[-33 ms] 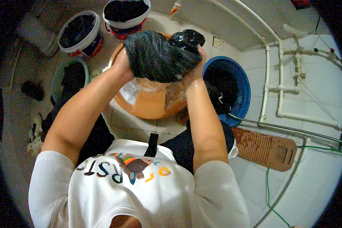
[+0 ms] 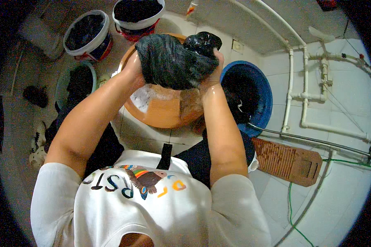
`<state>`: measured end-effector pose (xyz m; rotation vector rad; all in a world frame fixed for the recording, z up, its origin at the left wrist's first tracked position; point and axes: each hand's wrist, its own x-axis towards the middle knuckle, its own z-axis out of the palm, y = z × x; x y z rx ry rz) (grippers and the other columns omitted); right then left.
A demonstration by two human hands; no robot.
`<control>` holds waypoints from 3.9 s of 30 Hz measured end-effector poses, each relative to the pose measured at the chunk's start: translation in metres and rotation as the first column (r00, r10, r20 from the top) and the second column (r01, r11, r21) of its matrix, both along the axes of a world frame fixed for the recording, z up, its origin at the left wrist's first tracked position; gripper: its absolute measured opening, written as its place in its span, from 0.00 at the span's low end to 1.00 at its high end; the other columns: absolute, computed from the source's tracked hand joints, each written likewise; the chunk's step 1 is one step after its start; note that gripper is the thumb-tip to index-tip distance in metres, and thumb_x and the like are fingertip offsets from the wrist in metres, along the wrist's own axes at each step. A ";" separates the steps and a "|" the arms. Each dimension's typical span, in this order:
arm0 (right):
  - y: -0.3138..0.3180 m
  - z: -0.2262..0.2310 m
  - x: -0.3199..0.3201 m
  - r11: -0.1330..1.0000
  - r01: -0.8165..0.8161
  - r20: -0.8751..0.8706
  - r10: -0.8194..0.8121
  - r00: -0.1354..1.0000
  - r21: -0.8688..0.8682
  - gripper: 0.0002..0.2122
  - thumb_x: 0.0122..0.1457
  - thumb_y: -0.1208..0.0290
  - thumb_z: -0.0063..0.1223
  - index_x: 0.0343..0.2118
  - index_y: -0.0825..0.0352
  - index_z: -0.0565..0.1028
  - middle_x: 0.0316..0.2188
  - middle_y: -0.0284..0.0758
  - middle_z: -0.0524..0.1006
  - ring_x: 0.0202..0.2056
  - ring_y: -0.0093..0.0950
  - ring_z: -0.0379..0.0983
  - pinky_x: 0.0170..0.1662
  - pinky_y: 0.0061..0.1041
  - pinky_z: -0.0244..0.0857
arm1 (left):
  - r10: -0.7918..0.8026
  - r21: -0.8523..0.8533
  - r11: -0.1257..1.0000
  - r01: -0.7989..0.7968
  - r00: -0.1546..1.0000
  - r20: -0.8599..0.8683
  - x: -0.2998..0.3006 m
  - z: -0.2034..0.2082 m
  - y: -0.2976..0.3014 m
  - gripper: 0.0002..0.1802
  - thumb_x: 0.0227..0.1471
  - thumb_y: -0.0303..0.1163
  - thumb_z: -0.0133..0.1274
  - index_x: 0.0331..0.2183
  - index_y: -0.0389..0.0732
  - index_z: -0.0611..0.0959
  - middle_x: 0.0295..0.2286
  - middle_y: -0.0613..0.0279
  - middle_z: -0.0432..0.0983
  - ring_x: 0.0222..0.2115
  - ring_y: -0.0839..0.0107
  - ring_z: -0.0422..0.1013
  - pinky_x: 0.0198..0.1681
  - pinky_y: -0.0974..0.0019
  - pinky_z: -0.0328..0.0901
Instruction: The person hand-washes dark-colored clothes in a soapy basin, using a handheld shower hose to rinse and a washboard to scrub. They repeatedly agitate, squeeze, and rinse the garments, then transfer them to a bucket.
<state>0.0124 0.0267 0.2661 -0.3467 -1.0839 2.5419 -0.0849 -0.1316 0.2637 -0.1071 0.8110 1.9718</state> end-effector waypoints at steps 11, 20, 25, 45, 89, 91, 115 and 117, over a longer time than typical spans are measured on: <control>-0.031 0.003 0.003 0.911 -0.170 0.259 0.073 0.963 0.376 0.18 0.46 0.62 0.48 0.37 0.69 0.71 0.33 0.36 0.74 0.33 0.27 0.71 0.38 0.25 0.65 | -0.130 -0.225 0.968 0.115 0.990 -0.052 -0.001 -0.015 -0.011 0.21 0.49 0.45 0.41 0.35 0.37 0.76 0.31 0.54 0.74 0.31 0.64 0.72 0.35 0.64 0.67; -0.057 0.014 0.000 0.595 -0.228 0.243 0.057 0.968 0.770 0.18 0.39 0.68 0.58 0.35 0.70 0.72 0.28 0.32 0.74 0.30 0.22 0.70 0.37 0.22 0.64 | -0.075 -0.284 0.958 0.045 0.992 -0.097 0.003 -0.042 -0.015 0.17 0.43 0.40 0.49 0.30 0.35 0.76 0.25 0.56 0.74 0.24 0.65 0.71 0.30 0.64 0.66; -0.059 0.007 0.002 0.435 -0.267 0.282 0.032 0.959 0.860 0.18 0.36 0.64 0.59 0.31 0.69 0.73 0.25 0.39 0.74 0.28 0.28 0.71 0.35 0.25 0.65 | -0.037 -0.371 0.927 -0.046 0.976 -0.213 0.004 -0.054 -0.013 0.18 0.41 0.40 0.49 0.29 0.34 0.76 0.25 0.53 0.72 0.23 0.61 0.70 0.26 0.62 0.65; -0.045 -0.029 -0.005 0.948 -0.248 0.553 0.318 0.770 -0.200 0.31 0.54 0.44 0.32 0.54 0.63 0.56 0.51 0.41 0.61 0.51 0.40 0.58 0.51 0.42 0.53 | 0.008 -0.272 0.957 -0.096 0.953 -0.304 -0.068 0.004 -0.040 0.16 0.43 0.31 0.54 0.34 0.30 0.77 0.37 0.49 0.72 0.35 0.63 0.71 0.41 0.64 0.65; -0.039 -0.132 -0.026 0.877 -0.481 0.870 0.229 0.437 0.011 0.16 0.57 0.63 0.40 0.44 0.67 0.63 0.34 0.33 0.71 0.32 0.21 0.68 0.31 0.19 0.65 | -0.924 -0.850 -0.107 -0.516 0.367 -0.107 -0.363 -0.183 -0.129 0.49 0.28 0.37 0.62 0.54 0.62 0.57 0.54 0.50 0.48 0.50 0.44 0.54 0.52 0.54 0.55; -0.041 -0.130 -0.026 0.875 -0.484 0.876 0.229 0.425 0.005 0.16 0.57 0.63 0.41 0.44 0.67 0.63 0.34 0.33 0.71 0.32 0.21 0.68 0.31 0.19 0.64 | -0.913 -0.853 -0.055 -0.520 0.372 -0.169 -0.373 -0.197 -0.148 0.48 0.26 0.38 0.62 0.53 0.53 0.61 0.52 0.49 0.54 0.50 0.51 0.56 0.51 0.58 0.56; -0.035 -0.057 -0.028 0.756 -0.129 0.094 0.089 0.992 0.642 0.42 0.46 0.55 0.56 0.56 0.73 0.44 0.52 0.47 0.58 0.55 0.35 0.51 0.58 0.29 0.41 | -0.195 -0.407 0.913 -0.022 0.854 -0.483 -0.148 0.046 -0.068 0.23 0.39 0.37 0.58 0.38 0.40 0.70 0.33 0.59 0.72 0.33 0.69 0.70 0.33 0.64 0.68; -0.043 -0.039 -0.030 0.850 -0.102 0.196 -0.001 0.981 0.517 0.44 0.44 0.56 0.58 0.57 0.67 0.41 0.49 0.44 0.61 0.50 0.33 0.58 0.51 0.31 0.51 | -0.303 -0.454 0.886 0.094 0.859 -0.413 -0.120 0.023 -0.034 0.27 0.38 0.38 0.60 0.40 0.39 0.68 0.34 0.57 0.71 0.35 0.66 0.70 0.35 0.59 0.68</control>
